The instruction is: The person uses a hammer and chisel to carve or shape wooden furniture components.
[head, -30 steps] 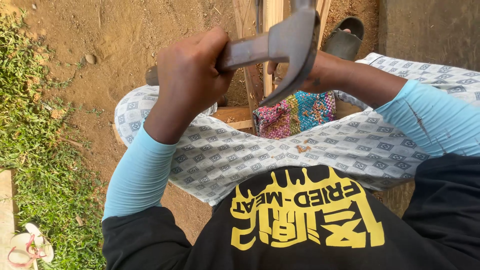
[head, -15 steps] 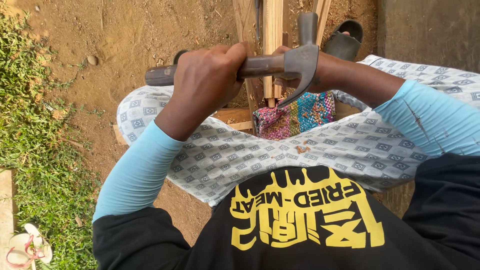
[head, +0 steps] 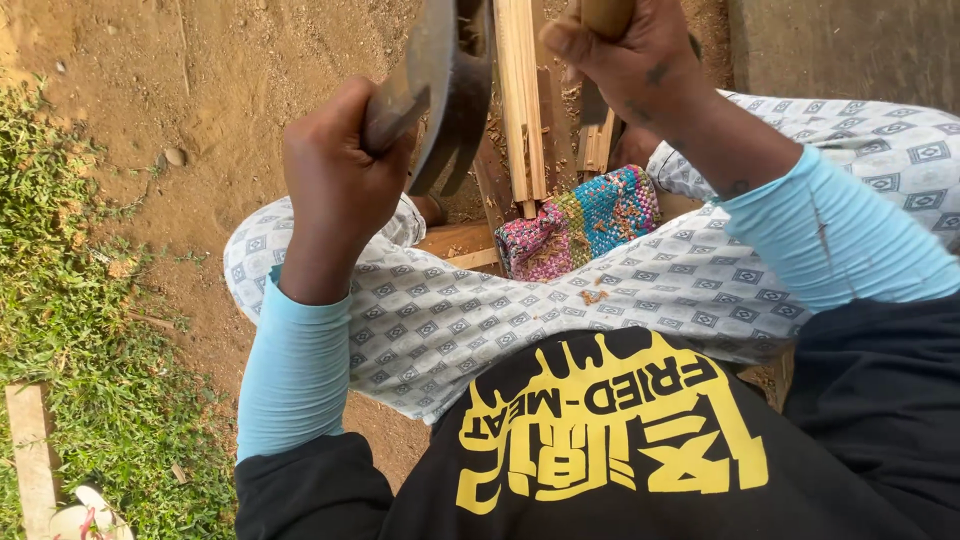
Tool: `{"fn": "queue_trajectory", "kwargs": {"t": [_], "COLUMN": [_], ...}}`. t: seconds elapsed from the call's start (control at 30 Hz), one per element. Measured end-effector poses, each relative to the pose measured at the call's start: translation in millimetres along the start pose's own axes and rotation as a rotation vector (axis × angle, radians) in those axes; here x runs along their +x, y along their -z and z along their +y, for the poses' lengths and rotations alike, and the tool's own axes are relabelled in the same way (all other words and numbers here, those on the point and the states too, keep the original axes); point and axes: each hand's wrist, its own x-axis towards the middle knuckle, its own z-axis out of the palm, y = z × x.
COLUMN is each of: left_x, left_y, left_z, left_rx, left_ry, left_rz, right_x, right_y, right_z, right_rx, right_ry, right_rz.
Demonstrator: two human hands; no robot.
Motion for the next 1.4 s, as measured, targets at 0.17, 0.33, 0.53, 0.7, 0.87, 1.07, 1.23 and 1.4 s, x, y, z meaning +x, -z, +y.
{"fn": "queue_trajectory", "kwargs": {"t": [0.17,0.33,0.53,0.7,0.87,1.07,1.23,1.4], "left_x": [11.0,22.8,27.2,13.2,2.6,-1.0,2.0,2.3], "left_y": [-5.5,-14.2,-13.2,-2.8,8.5,7.1,7.1,3.9], "left_z": [1.0,-6.3,-12.2,-10.9,-16.4,-25.6,-18.7,-17.7], "left_rx": [-0.073,-0.119,-0.096,-0.115,-0.114,-0.193,-0.189,-0.160], "left_ry": [0.076,0.155,0.087,0.108,0.131,0.190,0.166,0.145], "left_rz": [0.033,0.016,0.006,-0.004,0.023,0.034,0.029,0.007], "right_x": [-2.3,-34.4,-45.2,-47.5,-51.1,-50.3,-51.9,-51.5], "right_y": [-18.3,-28.9,-45.2,-48.4,-53.3,-56.2,-57.2,-55.1], "right_z": [-22.9,-5.4,-0.4,-2.5,5.7,10.4,18.4,18.4], "right_rx": [0.487,0.260,0.094,-0.084,0.081,0.091,0.068,0.093], "right_ry": [-0.050,-0.023,-0.021,-0.047,-0.026,-0.075,-0.075,-0.074], "right_rz": [0.209,0.123,0.088,0.050,0.053,0.035,0.044,0.026]}}
